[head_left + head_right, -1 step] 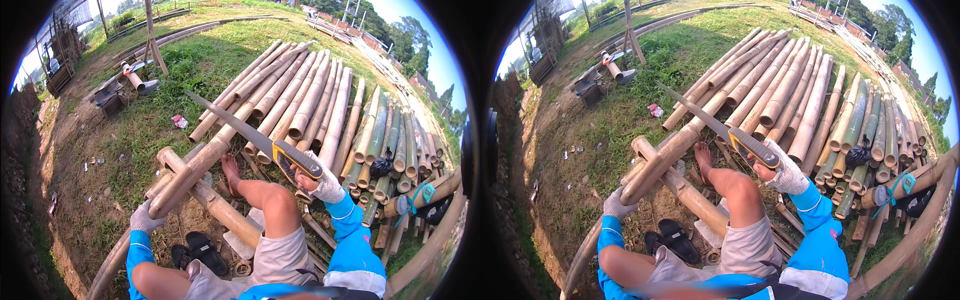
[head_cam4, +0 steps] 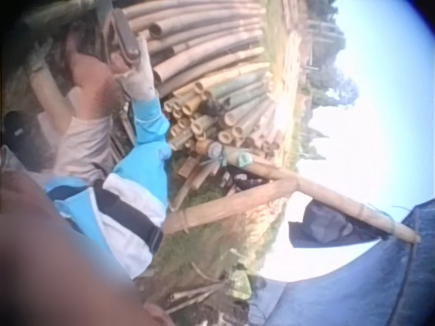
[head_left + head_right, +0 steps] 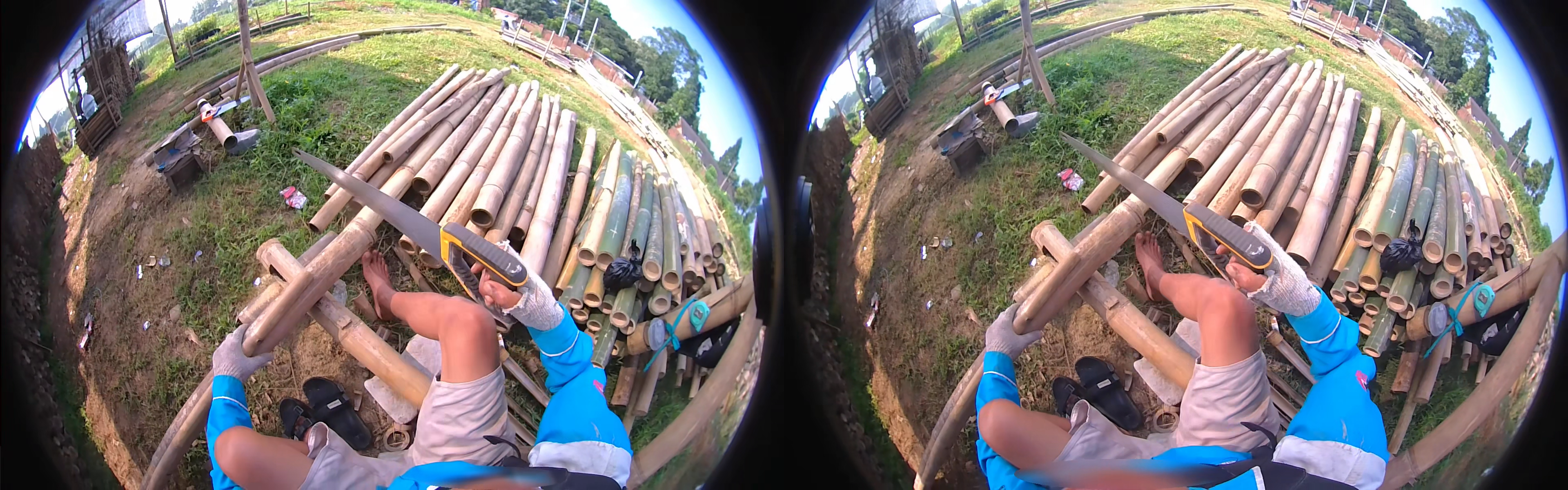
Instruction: The person uses a hand saw to cut long bamboo poles into shorter sections. They position each pole on a wooden support, saw through it, and then move the cut pieces aside.
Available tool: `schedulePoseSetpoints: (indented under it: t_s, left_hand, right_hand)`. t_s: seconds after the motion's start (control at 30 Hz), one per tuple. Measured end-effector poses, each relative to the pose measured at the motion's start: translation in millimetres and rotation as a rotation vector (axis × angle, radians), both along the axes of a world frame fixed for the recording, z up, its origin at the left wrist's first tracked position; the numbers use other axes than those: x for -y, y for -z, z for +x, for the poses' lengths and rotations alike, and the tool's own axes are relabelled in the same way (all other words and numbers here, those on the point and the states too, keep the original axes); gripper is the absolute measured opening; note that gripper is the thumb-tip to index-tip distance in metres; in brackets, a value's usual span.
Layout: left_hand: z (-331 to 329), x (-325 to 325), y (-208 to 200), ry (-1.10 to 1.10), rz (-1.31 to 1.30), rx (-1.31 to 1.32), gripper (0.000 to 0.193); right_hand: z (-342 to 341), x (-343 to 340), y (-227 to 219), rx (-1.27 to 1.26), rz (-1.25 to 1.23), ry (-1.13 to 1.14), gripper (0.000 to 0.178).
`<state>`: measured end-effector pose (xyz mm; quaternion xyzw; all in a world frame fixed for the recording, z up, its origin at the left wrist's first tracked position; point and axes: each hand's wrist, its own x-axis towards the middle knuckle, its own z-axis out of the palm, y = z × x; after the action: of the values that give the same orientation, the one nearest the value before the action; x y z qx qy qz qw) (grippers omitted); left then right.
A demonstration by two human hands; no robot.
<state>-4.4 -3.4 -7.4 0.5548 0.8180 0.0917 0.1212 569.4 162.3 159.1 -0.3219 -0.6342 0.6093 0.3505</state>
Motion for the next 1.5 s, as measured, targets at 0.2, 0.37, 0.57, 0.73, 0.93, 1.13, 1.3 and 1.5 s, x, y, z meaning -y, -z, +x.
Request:
schedulePoseSetpoints:
  t_s: [0.2, 0.37, 0.57, 0.73, 0.93, 1.13, 1.3, 1.5]
  left_hand:
    - [2.9, -9.9, -2.8, -0.035, -0.019, 0.019, 0.1]
    - [-5.3, -3.6, 8.1, 0.012, 0.009, -0.01, 0.095]
    - [-6.1, -3.8, 11.8, -0.005, -0.062, -0.046, 0.096]
    - [-3.8, -10.7, 10.2, -0.01, -0.054, -0.039, 0.097]
    - [-4.6, -15.0, 7.9, -0.036, -0.082, -0.048, 0.095]
    - [-4.7, -15.7, 10.0, -0.052, -0.104, -0.005, 0.091]
    - [-1.9, -17.6, 10.1, -0.058, -0.098, -0.029, 0.09]
    - [3.3, -16.7, 6.4, -0.05, -0.067, -0.066, 0.09]
  right_hand:
    - [-66.1, -21.5, 17.6, -0.042, 0.038, -0.045, 0.054]
    - [-104.1, -30.4, 111.3, -0.081, 0.259, -0.037, 0.039]
    - [-160.6, -43.3, 190.4, -0.124, -0.014, -0.086, 0.051]
    - [-180.0, -30.2, 193.7, -0.127, -0.074, -0.124, 0.04]
    - [-144.3, 8.6, 199.1, 0.002, 0.11, -0.094, 0.038]
    - [-52.0, 23.7, 196.6, 0.024, 0.342, -0.253, 0.029]
    - [-145.2, -23.4, 206.2, 0.012, 0.103, -0.101, 0.047]
    - [-212.7, -47.6, 214.4, 0.018, 0.1, -0.178, 0.046]
